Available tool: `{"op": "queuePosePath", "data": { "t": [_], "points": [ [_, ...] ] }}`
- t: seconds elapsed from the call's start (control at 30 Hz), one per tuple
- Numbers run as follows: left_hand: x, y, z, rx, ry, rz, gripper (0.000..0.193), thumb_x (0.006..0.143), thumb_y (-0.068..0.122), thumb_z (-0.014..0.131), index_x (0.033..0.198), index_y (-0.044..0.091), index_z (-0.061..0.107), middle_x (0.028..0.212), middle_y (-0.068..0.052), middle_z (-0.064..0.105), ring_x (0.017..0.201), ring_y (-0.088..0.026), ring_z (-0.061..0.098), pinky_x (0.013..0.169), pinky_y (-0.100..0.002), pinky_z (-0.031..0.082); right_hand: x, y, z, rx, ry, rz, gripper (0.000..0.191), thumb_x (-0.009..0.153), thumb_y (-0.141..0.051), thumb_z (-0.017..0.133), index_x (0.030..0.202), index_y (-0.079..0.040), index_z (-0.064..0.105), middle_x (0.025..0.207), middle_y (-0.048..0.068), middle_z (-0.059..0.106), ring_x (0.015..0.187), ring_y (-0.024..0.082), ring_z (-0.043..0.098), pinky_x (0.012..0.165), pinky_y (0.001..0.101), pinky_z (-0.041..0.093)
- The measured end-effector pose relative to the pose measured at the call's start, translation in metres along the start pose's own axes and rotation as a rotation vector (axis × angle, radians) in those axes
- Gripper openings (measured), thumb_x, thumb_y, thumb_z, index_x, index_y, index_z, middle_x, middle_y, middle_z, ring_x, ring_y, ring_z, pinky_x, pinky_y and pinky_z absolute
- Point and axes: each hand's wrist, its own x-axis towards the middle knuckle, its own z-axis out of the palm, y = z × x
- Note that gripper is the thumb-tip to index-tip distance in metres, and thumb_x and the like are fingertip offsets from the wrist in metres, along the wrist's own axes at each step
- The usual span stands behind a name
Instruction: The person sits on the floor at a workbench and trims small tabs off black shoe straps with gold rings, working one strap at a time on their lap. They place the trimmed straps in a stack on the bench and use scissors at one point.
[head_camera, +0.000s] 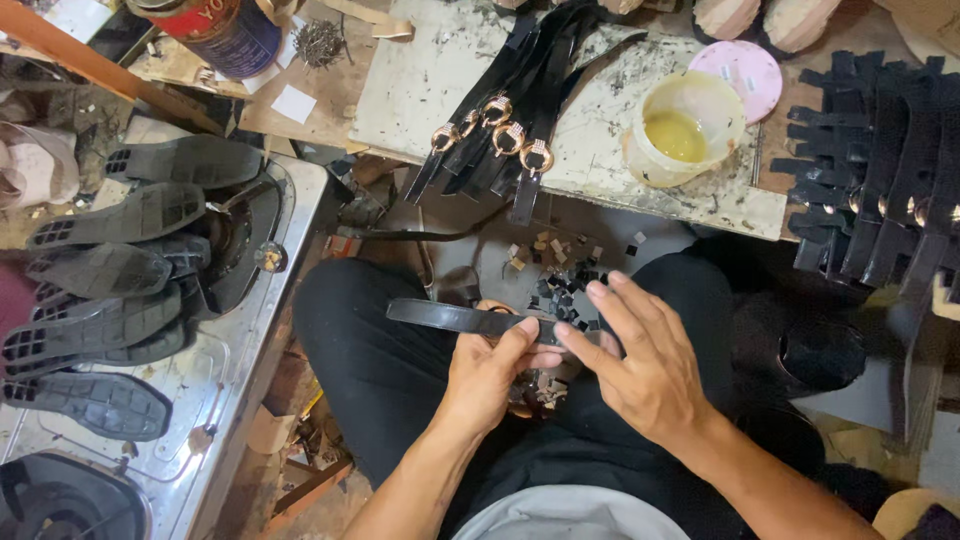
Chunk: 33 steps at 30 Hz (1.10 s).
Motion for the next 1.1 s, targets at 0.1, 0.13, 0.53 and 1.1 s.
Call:
{"op": "queuePosePath", "data": {
  "t": [0.1, 0.13, 0.53, 1.1],
  "points": [
    [-0.002, 0.002, 0.0, -0.019, -0.014, 0.01, 0.012, 0.098, 0.008, 0.059, 0.101, 0.001, 0.051, 0.096, -0.015, 0.07, 0.081, -0.023, 0.074, 0.074, -0.037, 0.063, -0.009, -0.001, 0.0, -0.038, 0.033, 0.046, 0.047, 0.083, 0.007, 0.07, 0.122, -0.019, 0.074, 0.142, 0.018, 0.052, 0.135, 0.042, 0.053, 0.105, 0.0523, 0.049],
    [0.0, 0.003, 0.001, -0.042, -0.008, 0.021, 0.011, 0.098, 0.007, 0.059, 0.102, 0.001, 0.051, 0.097, -0.015, 0.07, 0.082, -0.023, 0.073, 0.074, -0.037, 0.063, -0.01, -0.001, 0.001, -0.023, 0.071, 0.041, 0.046, 0.084, 0.007, 0.07, 0.122, -0.019, 0.074, 0.143, 0.017, 0.051, 0.135, 0.042, 0.052, 0.106, 0.0519, 0.049],
    [-0.008, 0.008, 0.011, 0.499, -0.214, 0.155, 0.014, 0.097, 0.006, 0.07, 0.099, -0.004, 0.06, 0.089, -0.015, 0.07, 0.079, -0.019, 0.07, 0.07, -0.032, 0.058, 0.005, -0.001, -0.016, 0.393, 0.05, 0.255, 0.044, 0.084, 0.001, 0.072, 0.127, -0.002, 0.063, 0.132, 0.019, 0.064, 0.127, 0.037, 0.062, 0.108, 0.0438, 0.05],
    [0.029, 0.021, -0.013, 0.066, -0.058, 0.246, 0.023, 0.1, 0.01, 0.067, 0.118, -0.003, 0.071, 0.104, -0.006, 0.073, 0.091, -0.013, 0.064, 0.084, -0.029, 0.052, 0.002, -0.007, 0.004, 0.592, -0.041, 0.322, 0.065, 0.078, -0.004, 0.081, 0.138, 0.002, 0.056, 0.093, 0.007, 0.076, 0.098, 0.023, 0.071, 0.098, 0.0387, 0.05]
  ]
}}
